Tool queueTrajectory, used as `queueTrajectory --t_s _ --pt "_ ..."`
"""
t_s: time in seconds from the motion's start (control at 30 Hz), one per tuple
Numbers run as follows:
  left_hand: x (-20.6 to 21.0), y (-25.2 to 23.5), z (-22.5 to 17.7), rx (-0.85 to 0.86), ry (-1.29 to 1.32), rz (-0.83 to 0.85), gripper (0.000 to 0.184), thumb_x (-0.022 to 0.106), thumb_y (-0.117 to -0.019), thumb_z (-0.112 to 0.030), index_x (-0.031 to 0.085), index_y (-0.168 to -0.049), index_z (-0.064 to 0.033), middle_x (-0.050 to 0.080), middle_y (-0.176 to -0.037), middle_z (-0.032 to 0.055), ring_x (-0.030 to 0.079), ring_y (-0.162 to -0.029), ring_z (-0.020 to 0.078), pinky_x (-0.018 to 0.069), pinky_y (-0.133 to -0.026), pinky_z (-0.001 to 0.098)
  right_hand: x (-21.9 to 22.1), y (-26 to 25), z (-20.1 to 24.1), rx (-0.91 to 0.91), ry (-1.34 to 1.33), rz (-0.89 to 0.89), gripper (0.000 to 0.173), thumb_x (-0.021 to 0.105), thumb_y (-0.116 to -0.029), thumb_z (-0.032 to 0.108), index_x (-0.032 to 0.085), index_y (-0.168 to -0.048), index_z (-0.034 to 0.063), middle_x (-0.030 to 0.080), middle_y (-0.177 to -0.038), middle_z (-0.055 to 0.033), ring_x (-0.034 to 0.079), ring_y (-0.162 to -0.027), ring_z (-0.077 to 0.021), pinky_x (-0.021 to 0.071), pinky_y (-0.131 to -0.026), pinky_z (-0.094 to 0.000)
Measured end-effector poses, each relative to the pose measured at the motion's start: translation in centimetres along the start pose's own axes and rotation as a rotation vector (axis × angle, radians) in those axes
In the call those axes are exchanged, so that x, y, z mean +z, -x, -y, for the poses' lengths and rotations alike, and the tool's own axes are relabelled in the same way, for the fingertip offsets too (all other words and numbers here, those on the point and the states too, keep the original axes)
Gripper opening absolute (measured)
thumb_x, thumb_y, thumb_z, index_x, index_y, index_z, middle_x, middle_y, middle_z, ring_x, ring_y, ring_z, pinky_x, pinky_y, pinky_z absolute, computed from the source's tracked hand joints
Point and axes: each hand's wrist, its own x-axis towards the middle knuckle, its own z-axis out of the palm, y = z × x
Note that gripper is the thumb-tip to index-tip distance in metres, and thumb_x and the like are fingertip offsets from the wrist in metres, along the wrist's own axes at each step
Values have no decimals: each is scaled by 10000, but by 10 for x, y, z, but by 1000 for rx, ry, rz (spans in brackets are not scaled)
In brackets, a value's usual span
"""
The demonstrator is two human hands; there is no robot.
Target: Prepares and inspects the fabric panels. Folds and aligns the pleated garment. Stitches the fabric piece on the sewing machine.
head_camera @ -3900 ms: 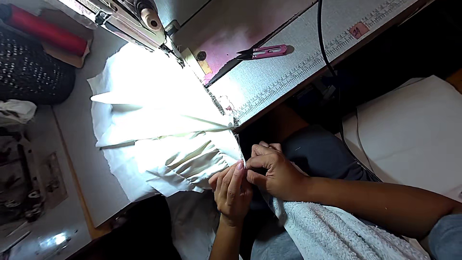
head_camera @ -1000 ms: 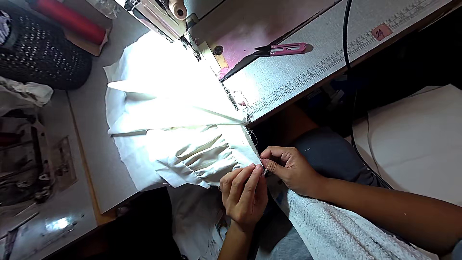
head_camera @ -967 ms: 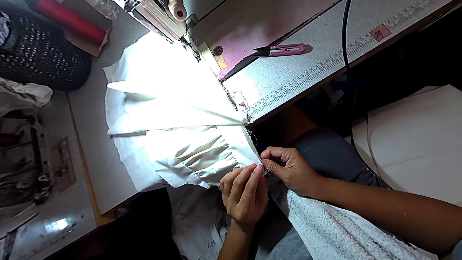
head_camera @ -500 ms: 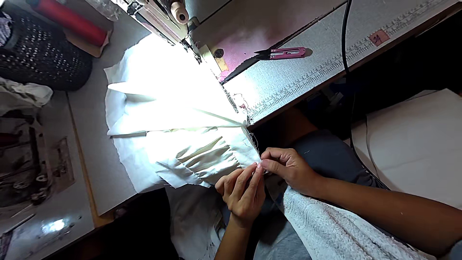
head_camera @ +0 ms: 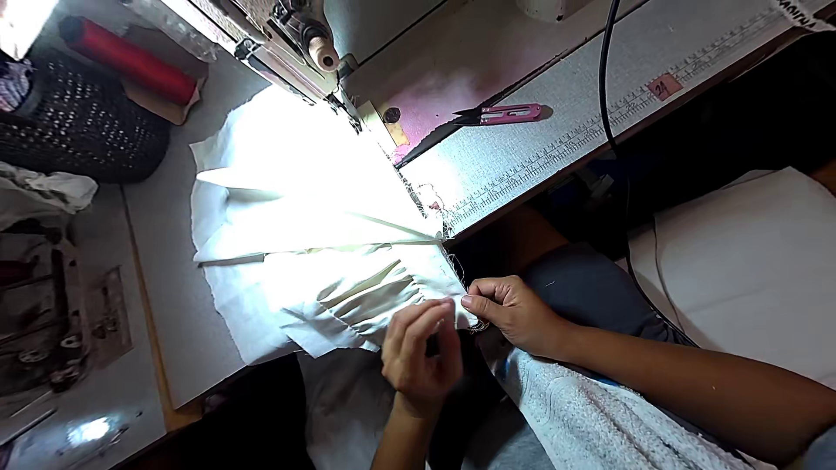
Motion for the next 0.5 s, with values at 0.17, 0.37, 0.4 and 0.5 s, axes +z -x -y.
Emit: queueTrajectory --t_s 0.17,0.37,0.4,0.5 --pt "-6 -52 17 -4 -337 195 187 646 -986 -169 787 -1054 -66 734 -1012 125 674 -950 250 518 -826 385 1 1 -1 -35 30 3 255 553 -1023 90 613 -778 53 565 -687 53 549 -651 21 461 -631 -148" --pt "5 -69 32 -31 -289 215 150 704 -963 -202 804 -996 -96 735 -1035 81 650 -923 189 505 -790 326 -2 0 -3 -59 69 -4 252 539 -1029 105 604 -792 49 542 -689 52 527 -638 26 444 -610 -143" --pt "6 -69 33 -37 -281 204 148 709 -960 -207 806 -985 -98 734 -1028 80 652 -915 175 513 -788 315 -2 0 -3 -57 67 -2 253 538 -1030 109 605 -793 50 547 -690 49 532 -639 25 449 -611 -144" --pt "9 -66 35 -22 -279 140 154 730 -943 -209 801 -958 -73 741 -1002 96 663 -904 172 516 -789 299 -2 0 -5 -54 69 0 256 541 -1024 114 595 -780 61 534 -684 56 521 -634 26 438 -605 -144"
